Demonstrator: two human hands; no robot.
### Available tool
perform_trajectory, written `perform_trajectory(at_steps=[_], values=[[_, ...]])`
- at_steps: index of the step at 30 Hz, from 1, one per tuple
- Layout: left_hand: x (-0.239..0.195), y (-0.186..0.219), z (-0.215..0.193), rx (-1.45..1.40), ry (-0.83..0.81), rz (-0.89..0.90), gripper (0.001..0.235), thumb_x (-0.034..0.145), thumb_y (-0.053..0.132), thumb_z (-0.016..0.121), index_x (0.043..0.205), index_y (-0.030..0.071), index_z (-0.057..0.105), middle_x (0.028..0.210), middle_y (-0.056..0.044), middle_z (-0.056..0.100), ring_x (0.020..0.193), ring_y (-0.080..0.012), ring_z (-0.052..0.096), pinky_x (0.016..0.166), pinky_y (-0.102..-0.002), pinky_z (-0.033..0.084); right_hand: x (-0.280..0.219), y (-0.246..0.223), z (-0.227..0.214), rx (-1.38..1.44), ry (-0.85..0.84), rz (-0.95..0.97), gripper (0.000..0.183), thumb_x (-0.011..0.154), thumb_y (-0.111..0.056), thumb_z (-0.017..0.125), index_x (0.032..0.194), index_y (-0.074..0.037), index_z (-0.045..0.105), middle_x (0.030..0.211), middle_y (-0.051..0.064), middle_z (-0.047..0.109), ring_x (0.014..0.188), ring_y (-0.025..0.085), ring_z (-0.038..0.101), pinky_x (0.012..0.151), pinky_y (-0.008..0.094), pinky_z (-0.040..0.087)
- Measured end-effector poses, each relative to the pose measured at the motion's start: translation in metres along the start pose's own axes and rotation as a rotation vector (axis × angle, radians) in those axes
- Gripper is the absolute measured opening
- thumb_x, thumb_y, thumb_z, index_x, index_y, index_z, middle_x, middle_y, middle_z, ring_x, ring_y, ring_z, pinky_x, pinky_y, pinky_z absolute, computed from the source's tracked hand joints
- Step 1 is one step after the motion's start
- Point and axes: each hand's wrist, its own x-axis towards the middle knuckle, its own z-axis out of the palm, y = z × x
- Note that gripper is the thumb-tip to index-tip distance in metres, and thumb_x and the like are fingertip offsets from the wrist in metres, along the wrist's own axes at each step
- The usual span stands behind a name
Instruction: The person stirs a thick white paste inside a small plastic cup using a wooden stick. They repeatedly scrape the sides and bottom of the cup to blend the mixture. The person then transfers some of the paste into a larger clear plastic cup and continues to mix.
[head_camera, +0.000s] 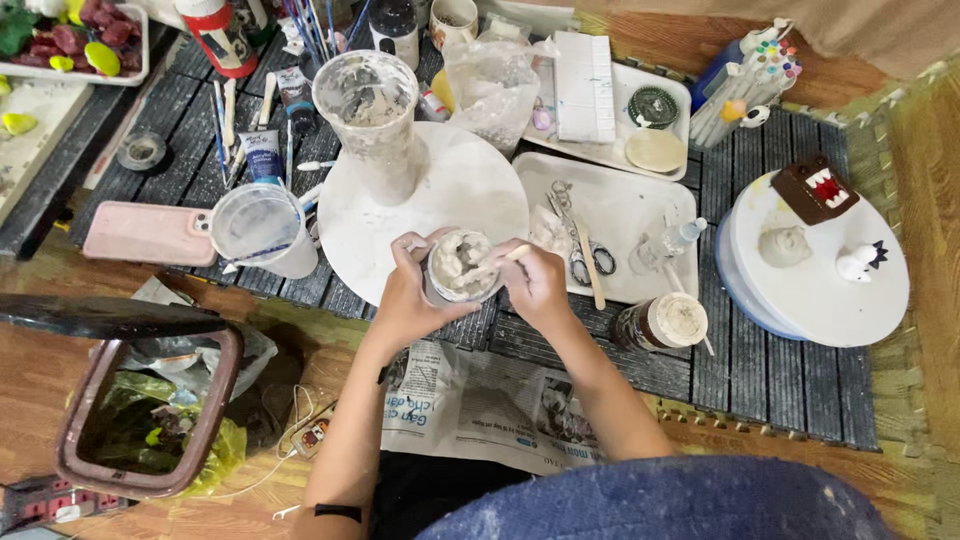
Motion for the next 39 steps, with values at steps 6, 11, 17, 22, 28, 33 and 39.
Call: perform_trajectory(at_steps=[6,11,17,22,28,33,39], values=[[0.002,-0.003,0.0,-0.018,-0.02,0.065,0.09,0.071,0.02,0.095,0.119,0.006,0.02,0.147,-0.024,0.056,0.13,-0.031,0.062,0.105,-0.036,0.054,0.014,0.01,-0.014,0.167,0.106,0.177,0.014,0.11,0.008,0.044,0.112,0.001,0.056,0.084,0.007,0.059,0.063,0.01,0.056,0.056,0.024,0.047],[0.003,-0.001,-0.006,-0.008,-0.035,0.072,0.095,0.067,0.021,0.097,0.121,0.006,0.021,0.145,-0.022,0.057,0.128,-0.0321,0.063,0.105,-0.037,0.053,0.027,-0.005,0.006,0.193,-0.03,0.114,0.016,0.105,0.006,0.041,0.107,0.0,0.056,0.092,0.008,0.058,0.064,0.009,0.061,0.054,0.024,0.055],[0.001,-0.002,-0.008,0.031,-0.047,0.029,0.097,0.065,0.023,0.097,0.123,0.006,0.022,0.142,-0.021,0.059,0.124,-0.0323,0.065,0.102,-0.037,0.053,0.021,-0.008,0.021,0.319,-0.251,0.198,0.015,0.11,0.002,0.039,0.105,-0.001,0.053,0.088,0.004,0.056,0.067,0.008,0.057,0.057,0.023,0.053],[0.002,-0.003,-0.008,-0.042,-0.047,0.059,0.095,0.067,0.022,0.097,0.122,0.007,0.021,0.146,-0.023,0.057,0.13,-0.0322,0.063,0.108,-0.037,0.052,0.025,-0.006,-0.004,0.241,-0.227,0.284,0.016,0.108,-0.003,0.038,0.104,-0.004,0.053,0.087,0.003,0.062,0.062,0.006,0.057,0.054,0.022,0.052],[0.001,-0.003,-0.008,-0.05,-0.041,0.074,0.094,0.068,0.019,0.097,0.122,0.007,0.022,0.145,-0.023,0.058,0.129,-0.0316,0.064,0.107,-0.037,0.053,0.044,-0.011,-0.016,0.104,-0.117,0.08,0.011,0.103,-0.001,0.051,0.101,-0.004,0.062,0.092,0.009,0.07,0.07,0.016,0.067,0.063,0.027,0.055],[-0.002,-0.006,-0.003,-0.039,-0.017,0.055,0.092,0.069,0.02,0.096,0.12,0.005,0.022,0.142,-0.024,0.058,0.128,-0.0322,0.064,0.106,-0.038,0.052,0.054,-0.014,-0.011,-0.344,-0.122,0.082,0.014,0.1,-0.01,0.066,0.09,-0.001,0.064,0.077,0.013,0.064,0.064,0.026,0.064,0.06,0.035,0.051],[-0.004,-0.008,0.003,0.011,0.033,0.117,0.092,0.069,0.021,0.097,0.119,0.003,0.022,0.14,-0.024,0.057,0.124,-0.0333,0.064,0.106,-0.038,0.049,0.049,-0.007,-0.018,-0.084,-0.096,0.374,0.028,0.108,-0.015,0.052,0.086,-0.001,0.062,0.07,0.005,0.068,0.053,0.011,0.063,0.051,0.027,0.048]])
